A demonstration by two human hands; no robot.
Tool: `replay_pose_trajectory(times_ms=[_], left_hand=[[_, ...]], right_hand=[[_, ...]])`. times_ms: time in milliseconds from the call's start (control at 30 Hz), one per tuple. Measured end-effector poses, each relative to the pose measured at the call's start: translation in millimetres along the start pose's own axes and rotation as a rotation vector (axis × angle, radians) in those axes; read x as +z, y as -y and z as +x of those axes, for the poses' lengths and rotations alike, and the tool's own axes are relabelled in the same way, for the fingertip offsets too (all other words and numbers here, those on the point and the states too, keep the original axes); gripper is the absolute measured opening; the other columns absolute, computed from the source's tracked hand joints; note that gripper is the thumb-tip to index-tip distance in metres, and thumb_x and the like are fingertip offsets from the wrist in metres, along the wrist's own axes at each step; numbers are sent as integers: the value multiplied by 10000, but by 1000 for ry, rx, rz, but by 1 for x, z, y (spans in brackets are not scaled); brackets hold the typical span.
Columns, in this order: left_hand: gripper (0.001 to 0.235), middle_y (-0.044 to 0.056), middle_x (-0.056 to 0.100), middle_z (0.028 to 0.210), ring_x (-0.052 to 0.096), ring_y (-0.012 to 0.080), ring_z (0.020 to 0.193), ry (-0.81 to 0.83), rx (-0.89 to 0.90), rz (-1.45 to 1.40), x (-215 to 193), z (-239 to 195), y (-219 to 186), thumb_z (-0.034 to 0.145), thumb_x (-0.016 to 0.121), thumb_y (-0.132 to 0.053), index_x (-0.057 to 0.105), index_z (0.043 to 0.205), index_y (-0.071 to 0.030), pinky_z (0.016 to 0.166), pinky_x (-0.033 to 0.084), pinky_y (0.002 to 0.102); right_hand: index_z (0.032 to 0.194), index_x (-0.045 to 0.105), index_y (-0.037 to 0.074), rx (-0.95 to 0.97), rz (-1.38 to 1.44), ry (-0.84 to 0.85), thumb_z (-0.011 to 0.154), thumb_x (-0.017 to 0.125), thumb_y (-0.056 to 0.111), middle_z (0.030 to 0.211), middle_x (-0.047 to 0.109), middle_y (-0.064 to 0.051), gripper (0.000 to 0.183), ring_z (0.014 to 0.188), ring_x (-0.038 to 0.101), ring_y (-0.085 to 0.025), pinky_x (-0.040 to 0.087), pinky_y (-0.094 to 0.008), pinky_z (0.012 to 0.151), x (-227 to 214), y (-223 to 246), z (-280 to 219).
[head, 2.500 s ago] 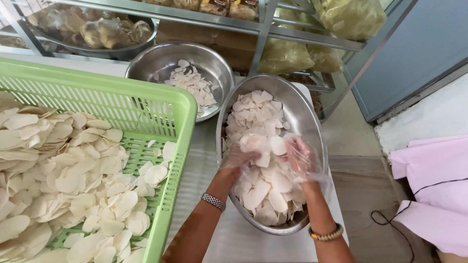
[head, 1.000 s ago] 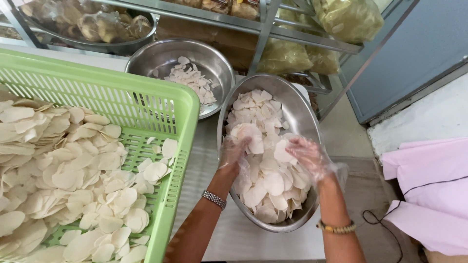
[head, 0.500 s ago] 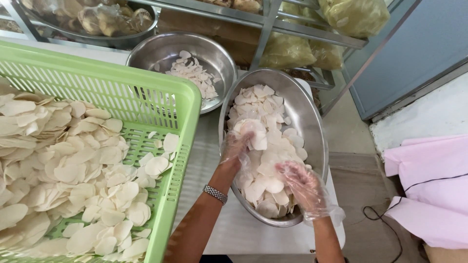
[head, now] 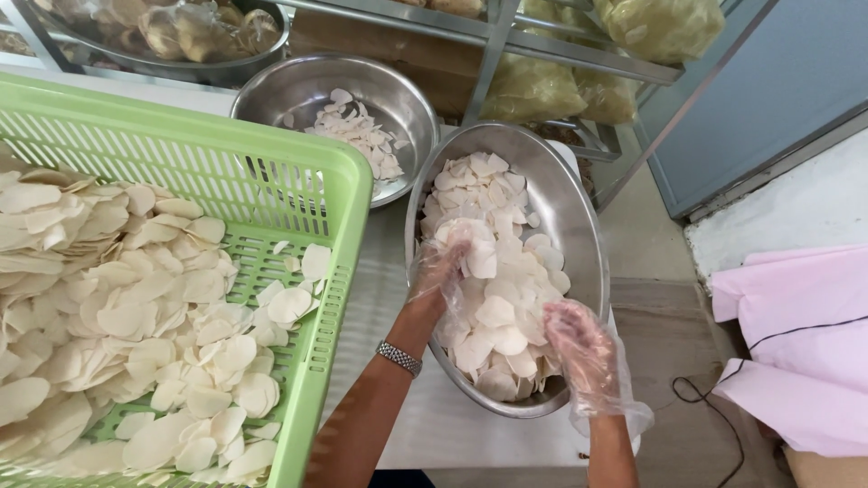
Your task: The person transfers thin, white, round food slices from a green plastic basket into a large metal bowl using gloved hands. The person repeatedly scoops the slices and places them into the bowl, occasionally adjusting the pile.
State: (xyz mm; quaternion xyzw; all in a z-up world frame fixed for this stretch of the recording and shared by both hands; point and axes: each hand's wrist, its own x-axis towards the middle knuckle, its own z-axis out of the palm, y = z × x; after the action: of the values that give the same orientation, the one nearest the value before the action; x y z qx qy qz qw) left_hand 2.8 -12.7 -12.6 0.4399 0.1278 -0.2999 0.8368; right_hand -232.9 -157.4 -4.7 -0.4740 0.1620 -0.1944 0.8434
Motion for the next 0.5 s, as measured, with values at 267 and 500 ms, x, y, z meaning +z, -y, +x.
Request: replay_pose_trajectory(times_ms=[267,500], left_hand=[[366,105,619,801,621,210,634,-7,3,110,4,-10,-12,790,880,-158,526,863,-96,578,556,297],[477,169,735,1165,736,316,981,117,2,-13,-18,37,26,797,880,-217,696,1205,-53,811,637,473]], right_hand=[[1372,523,88,-457,-601,278,920,657,12,1359,581,-114,477,1048,658,-152,563,-300,1016,83,31,0],[1307,597,94,-328,-1179,166,912,665,229,1292,653,-114,423,1200,652,-225,521,-307,1081,125,42,15]])
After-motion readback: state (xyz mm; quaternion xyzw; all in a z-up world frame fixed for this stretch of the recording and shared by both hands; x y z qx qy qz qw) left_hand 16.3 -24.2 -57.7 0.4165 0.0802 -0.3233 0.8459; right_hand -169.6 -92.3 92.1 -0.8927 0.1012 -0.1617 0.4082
